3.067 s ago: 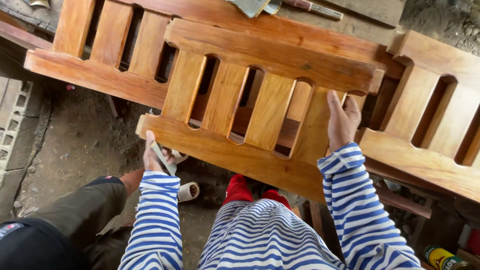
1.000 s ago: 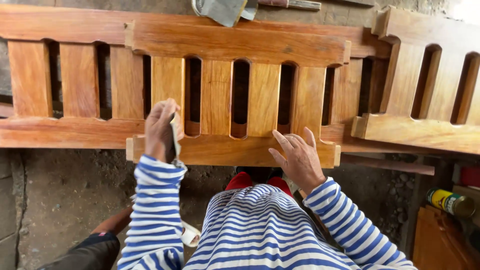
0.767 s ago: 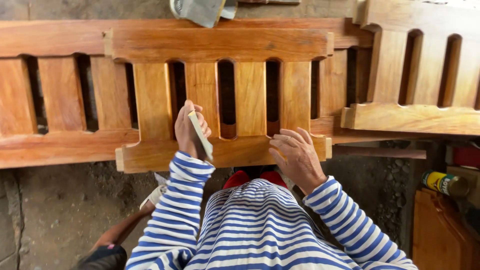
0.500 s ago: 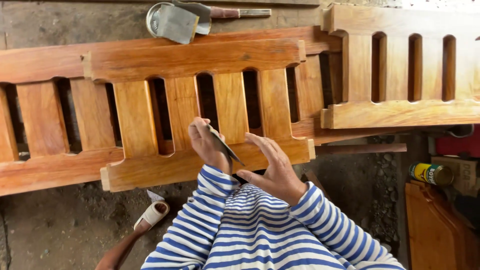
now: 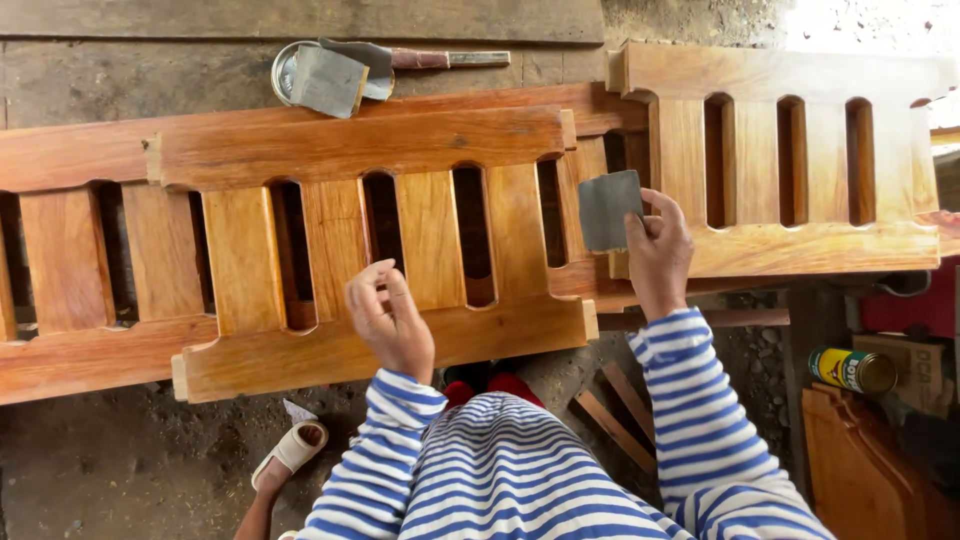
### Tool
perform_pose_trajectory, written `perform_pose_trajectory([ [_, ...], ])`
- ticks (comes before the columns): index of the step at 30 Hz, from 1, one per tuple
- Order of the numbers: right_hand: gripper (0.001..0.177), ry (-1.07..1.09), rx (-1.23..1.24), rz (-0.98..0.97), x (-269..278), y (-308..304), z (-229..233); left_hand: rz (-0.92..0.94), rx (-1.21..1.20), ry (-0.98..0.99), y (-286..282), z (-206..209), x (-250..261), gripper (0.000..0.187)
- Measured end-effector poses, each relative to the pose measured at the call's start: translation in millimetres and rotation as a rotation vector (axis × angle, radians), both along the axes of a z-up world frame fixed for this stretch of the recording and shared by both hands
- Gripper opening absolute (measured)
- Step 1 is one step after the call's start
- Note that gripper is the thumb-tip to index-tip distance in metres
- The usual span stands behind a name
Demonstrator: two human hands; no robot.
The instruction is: Sanding wooden furniture parts and applying finish to joints
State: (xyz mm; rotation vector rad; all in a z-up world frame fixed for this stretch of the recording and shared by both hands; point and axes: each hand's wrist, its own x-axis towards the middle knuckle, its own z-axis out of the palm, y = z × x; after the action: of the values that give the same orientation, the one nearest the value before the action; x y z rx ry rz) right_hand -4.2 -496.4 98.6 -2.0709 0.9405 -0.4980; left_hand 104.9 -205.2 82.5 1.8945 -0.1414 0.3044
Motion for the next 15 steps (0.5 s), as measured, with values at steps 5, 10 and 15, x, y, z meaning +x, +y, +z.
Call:
perform_pose_trajectory([
  [5, 0.045, 0.167, -0.079, 0.02, 22, -47, -50, 0.039, 0.349, -0.192, 18, -16, 3, 0.022],
  [10, 0.057, 0.184, -0.505, 0.209, 49, -66, -41, -0.08, 0.784, -0.005, 19, -14, -14, 0.056],
  [15, 0.042, 0.049, -0.543, 0.398, 131, -75, -36, -0.15, 0.941, 0.121, 12, -13, -11, 0.062],
])
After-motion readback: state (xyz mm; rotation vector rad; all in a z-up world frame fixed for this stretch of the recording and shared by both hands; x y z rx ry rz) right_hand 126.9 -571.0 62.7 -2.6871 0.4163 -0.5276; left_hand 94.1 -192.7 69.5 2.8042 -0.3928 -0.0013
